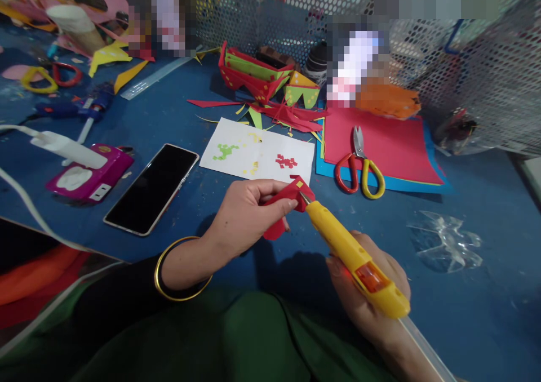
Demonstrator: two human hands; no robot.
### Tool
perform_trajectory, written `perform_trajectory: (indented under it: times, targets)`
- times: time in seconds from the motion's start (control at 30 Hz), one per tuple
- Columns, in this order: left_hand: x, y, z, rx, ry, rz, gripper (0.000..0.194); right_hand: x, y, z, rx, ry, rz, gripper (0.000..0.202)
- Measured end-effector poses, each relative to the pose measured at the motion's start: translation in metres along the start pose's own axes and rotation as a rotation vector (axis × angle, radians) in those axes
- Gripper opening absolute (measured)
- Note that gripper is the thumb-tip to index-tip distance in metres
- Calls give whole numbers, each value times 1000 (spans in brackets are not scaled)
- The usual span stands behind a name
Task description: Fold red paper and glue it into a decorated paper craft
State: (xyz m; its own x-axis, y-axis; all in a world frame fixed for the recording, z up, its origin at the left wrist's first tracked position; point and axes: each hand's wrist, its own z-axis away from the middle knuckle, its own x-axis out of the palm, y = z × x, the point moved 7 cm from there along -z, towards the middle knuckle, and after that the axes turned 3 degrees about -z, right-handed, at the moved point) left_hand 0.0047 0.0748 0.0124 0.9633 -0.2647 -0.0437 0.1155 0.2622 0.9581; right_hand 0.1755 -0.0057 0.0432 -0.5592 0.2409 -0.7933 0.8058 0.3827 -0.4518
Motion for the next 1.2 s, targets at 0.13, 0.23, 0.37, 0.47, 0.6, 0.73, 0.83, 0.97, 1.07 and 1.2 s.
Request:
perform_trajectory:
  times: [0.13, 0.23, 0.37, 0.47, 0.6, 0.73, 0.83, 0.97, 1.07, 1.2]
  targets:
    - [1, 0, 0, 14, -4, 12, 20, 1, 3, 1, 38, 8, 8, 33]
    - [1, 0, 0, 15, -6, 13, 20, 1, 2, 2, 28, -4, 5, 32]
    - [0, 0, 0, 11, 1, 17, 20, -1, -1, 1, -7, -4, 43, 31]
    - [0, 0, 1, 11, 5, 14, 20, 0, -1, 0, -9, -5, 43, 31]
    - [0, 1, 0, 22, 1, 13, 19, 0, -1, -1, -18, 9, 22, 31]
    - [0, 0, -1, 23, 4, 15, 19, 1, 0, 0, -1, -1, 9, 30]
    - [0, -1, -1, 22, 12, 10, 19, 1, 0, 0, -6, -11, 5, 28]
    - [0, -1, -1, 21, 12, 13, 19, 0, -1, 1, -20, -12, 5, 27]
    - [0, -1, -1, 10, 14, 17, 20, -1, -2, 1, -26, -9, 16, 25]
    - [-1, -1, -1, 4, 12, 27, 19, -2, -2, 1, -31, 5, 12, 24]
